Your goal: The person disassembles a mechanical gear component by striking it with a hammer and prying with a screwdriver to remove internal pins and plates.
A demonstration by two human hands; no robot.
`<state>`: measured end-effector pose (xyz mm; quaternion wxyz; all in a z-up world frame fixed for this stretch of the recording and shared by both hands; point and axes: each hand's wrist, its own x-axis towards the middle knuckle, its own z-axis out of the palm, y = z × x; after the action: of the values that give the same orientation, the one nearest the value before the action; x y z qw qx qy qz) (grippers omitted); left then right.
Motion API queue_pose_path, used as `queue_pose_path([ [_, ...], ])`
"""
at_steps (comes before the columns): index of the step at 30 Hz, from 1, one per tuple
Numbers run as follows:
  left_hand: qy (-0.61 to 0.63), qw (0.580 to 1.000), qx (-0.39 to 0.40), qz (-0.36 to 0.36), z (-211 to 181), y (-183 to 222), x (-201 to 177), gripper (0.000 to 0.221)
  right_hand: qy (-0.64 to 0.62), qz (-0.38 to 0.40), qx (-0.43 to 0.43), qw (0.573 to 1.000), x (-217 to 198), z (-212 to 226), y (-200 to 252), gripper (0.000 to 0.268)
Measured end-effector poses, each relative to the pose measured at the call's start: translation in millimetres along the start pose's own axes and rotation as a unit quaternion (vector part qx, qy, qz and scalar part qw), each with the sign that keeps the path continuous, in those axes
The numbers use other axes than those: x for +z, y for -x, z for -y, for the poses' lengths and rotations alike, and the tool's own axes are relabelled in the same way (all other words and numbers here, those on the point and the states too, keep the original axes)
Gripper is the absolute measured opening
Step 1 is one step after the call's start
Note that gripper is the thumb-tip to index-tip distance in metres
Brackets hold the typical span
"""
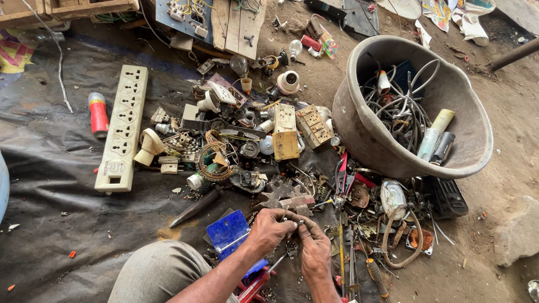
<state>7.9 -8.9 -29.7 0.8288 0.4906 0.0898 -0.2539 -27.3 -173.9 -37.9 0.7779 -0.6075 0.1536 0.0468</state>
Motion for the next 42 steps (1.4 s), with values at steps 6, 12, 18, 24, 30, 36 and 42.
queue_pose_path([
  [6,-0.002,1.0,0.015,0.003,1.1,0.0,-0.2,0.019,-0.037,-0.004,-0.001,0.999,-6.9,-7.5,-3.3,0.027],
  [12,-0.026,0.999,-0.036,-0.003,-7.9,4.4,0.0,0.018,-0.019,-0.012,-0.001,1.0,-1.8,-0.7,-0.6,0.026],
  [18,-0.026,0.999,-0.029,-0.007,-6.7,3.8,0.9,0.017,-0.019,-0.011,-0.015,1.0,5.9,8.6,2.8,0.025],
  [24,-0.002,1.0,-0.029,-0.006,-4.3,2.5,0.6,0.015,-0.014,-0.012,-0.015,1.0,2.4,5.9,1.3,0.026],
  [30,0.184,0.981,-0.059,-0.006,3.1,-9.9,-7.9,0.02,0.146,-0.037,0.092,0.984,9.7,48.2,-2.4,0.026],
  [36,0.337,0.931,-0.138,-0.018,-7.5,-11.7,-11.0,0.034,-0.122,-0.115,-0.087,0.982,-10.7,179.9,-34.4,0.031],
  [42,0.295,0.951,-0.057,0.075,-30.5,4.7,-7.3,0.048,0.452,0.069,-0.145,0.878,40.9,60.8,-8.1,0.023],
])
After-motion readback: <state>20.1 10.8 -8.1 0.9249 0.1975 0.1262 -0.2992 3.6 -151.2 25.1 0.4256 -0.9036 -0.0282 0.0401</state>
